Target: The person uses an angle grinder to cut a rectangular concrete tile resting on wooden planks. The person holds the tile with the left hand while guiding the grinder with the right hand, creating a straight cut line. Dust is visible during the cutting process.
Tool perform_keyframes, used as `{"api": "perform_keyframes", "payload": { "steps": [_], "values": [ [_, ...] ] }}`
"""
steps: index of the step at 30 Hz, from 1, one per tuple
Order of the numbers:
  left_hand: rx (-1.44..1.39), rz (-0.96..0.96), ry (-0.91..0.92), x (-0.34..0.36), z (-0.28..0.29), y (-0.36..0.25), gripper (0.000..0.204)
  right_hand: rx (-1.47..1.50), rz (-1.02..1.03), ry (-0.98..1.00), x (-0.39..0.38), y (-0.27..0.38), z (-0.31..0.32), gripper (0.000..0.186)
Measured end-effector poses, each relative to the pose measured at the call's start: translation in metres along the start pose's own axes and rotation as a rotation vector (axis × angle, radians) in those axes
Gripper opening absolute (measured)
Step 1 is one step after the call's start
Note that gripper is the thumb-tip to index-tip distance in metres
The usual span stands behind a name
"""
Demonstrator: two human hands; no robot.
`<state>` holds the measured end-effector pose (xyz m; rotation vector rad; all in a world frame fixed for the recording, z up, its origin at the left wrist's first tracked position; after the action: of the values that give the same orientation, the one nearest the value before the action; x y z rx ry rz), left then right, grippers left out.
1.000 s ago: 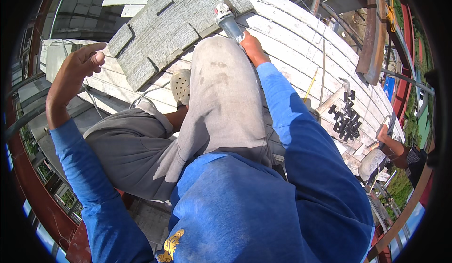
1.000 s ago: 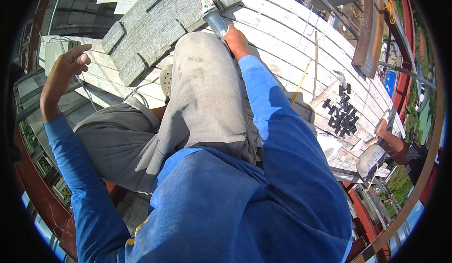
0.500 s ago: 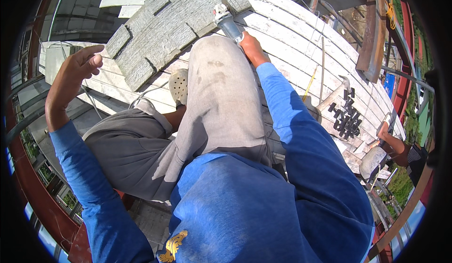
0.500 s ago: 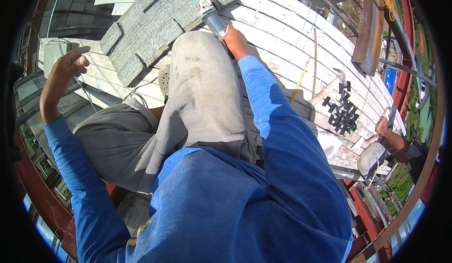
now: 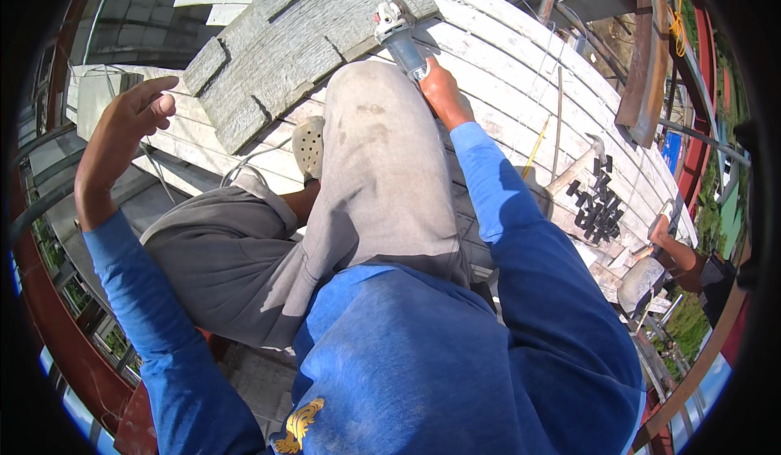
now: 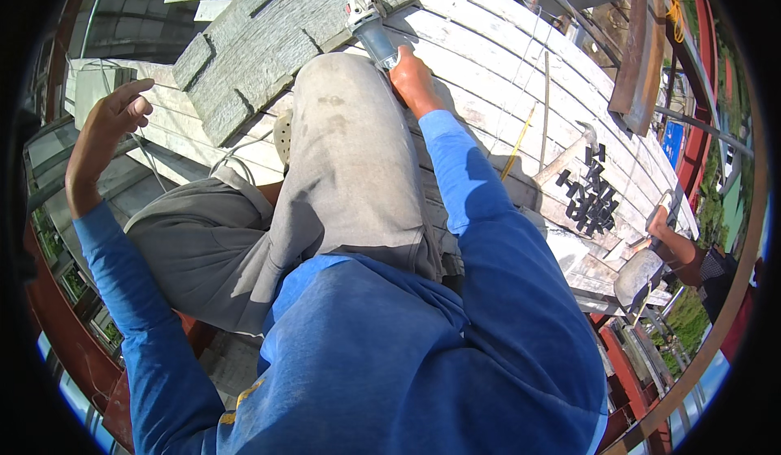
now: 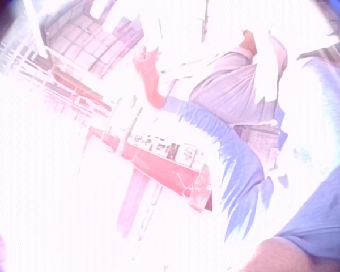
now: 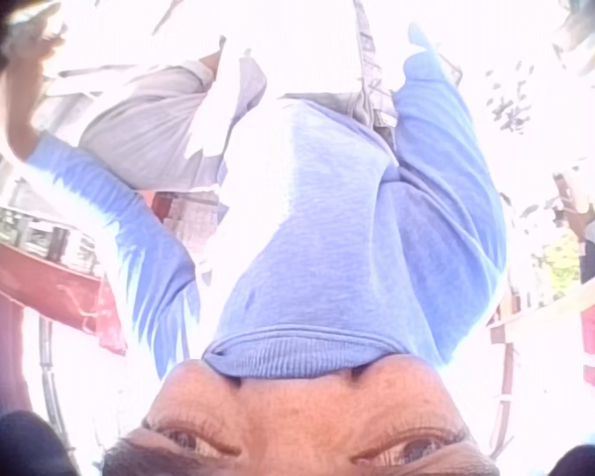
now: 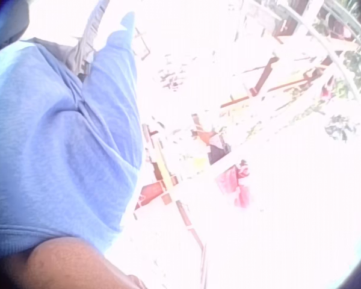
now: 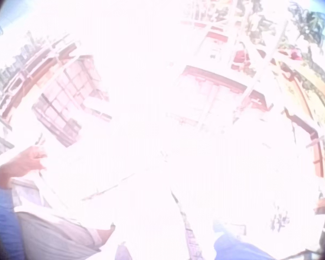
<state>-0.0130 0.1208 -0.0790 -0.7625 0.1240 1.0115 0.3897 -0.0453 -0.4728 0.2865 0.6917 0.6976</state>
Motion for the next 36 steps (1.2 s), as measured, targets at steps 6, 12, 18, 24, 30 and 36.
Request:
{"api": "perform_keyframes", "payload": {
  "steps": [6, 12, 18, 24, 30, 36],
  "values": [
    [0.002, 0.007, 0.000, -0.004, 0.001, 0.002, 0.093, 0.013, 0.078, -0.018, 0.001, 0.035, 0.006, 0.060],
    [-0.031, 0.027, -0.021, -0.008, 0.000, 0.007, 0.091, 0.007, 0.039, 0.066, 0.012, 0.057, -0.006, 0.069],
    [-0.068, 0.050, -0.013, -0.009, -0.002, 0.005, 0.088, 0.008, 0.010, 0.067, 0.017, 0.069, -0.008, 0.089],
    [-0.067, 0.067, -0.017, -0.012, -0.002, 0.015, 0.089, -0.013, -0.022, 0.093, 0.024, 0.075, -0.005, 0.100],
    [-0.081, 0.064, -0.033, -0.011, -0.003, 0.008, 0.089, -0.027, -0.044, 0.119, 0.027, 0.076, -0.004, 0.096],
    [-0.049, 0.048, -0.018, -0.006, -0.003, 0.004, 0.090, -0.016, -0.063, 0.132, 0.033, 0.078, -0.007, 0.084]
  ]
}}
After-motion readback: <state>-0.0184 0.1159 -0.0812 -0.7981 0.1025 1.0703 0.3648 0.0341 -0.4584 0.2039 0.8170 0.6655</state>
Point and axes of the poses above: each hand's wrist, its own x-axis towards the middle knuckle, its own z-axis out of the back of the hand, y = z × x, the point moved 5 cm from there along x, towards the middle knuckle, and after that the axes turned 15 degrees about -z, right-handed, at the moved point
